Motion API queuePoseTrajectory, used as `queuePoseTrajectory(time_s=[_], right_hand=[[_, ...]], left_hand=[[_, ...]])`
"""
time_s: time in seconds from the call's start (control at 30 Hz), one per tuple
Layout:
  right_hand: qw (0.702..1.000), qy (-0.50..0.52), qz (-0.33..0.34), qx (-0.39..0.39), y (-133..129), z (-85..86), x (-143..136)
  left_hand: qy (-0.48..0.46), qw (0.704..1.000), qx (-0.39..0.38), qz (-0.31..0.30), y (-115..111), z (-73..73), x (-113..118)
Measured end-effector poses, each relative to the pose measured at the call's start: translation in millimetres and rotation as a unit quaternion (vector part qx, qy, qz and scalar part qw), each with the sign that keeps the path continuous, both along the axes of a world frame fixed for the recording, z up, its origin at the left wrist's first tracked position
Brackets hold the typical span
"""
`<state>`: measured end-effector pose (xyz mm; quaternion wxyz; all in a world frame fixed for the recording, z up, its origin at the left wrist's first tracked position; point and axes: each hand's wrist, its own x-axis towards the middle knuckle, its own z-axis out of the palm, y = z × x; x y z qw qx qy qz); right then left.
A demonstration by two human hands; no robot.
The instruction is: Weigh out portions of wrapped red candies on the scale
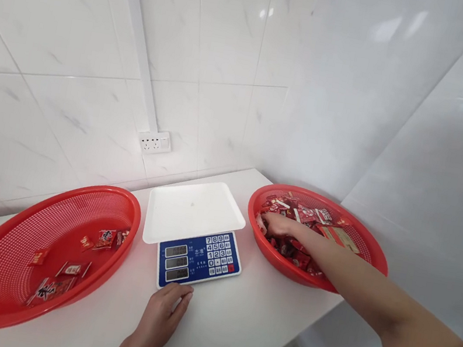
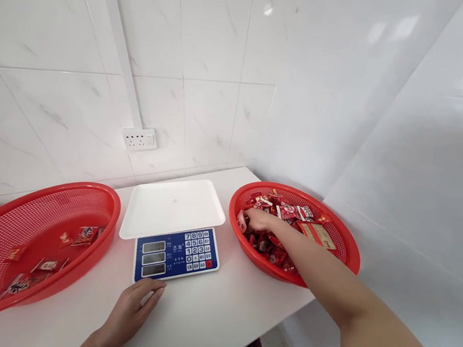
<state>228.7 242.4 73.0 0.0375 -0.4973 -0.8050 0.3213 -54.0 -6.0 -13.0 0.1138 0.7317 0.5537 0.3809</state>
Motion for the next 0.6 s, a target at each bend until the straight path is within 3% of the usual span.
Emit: queuePoseTrajectory(time_s=[0.17,0.6], right_hand=[[1.0,0.014,0.026,0.003,19.4,12.7,17.4],[0.995,0.029,-0.057,0.079,29.3,29.5,56.1]], left_hand=[[0.0,1.0,-0.011,0.001,-0.5,-1.3,-0.6],[-0.006,1.0,-0.014,0.004,0.5,-1.3,-0.2]])
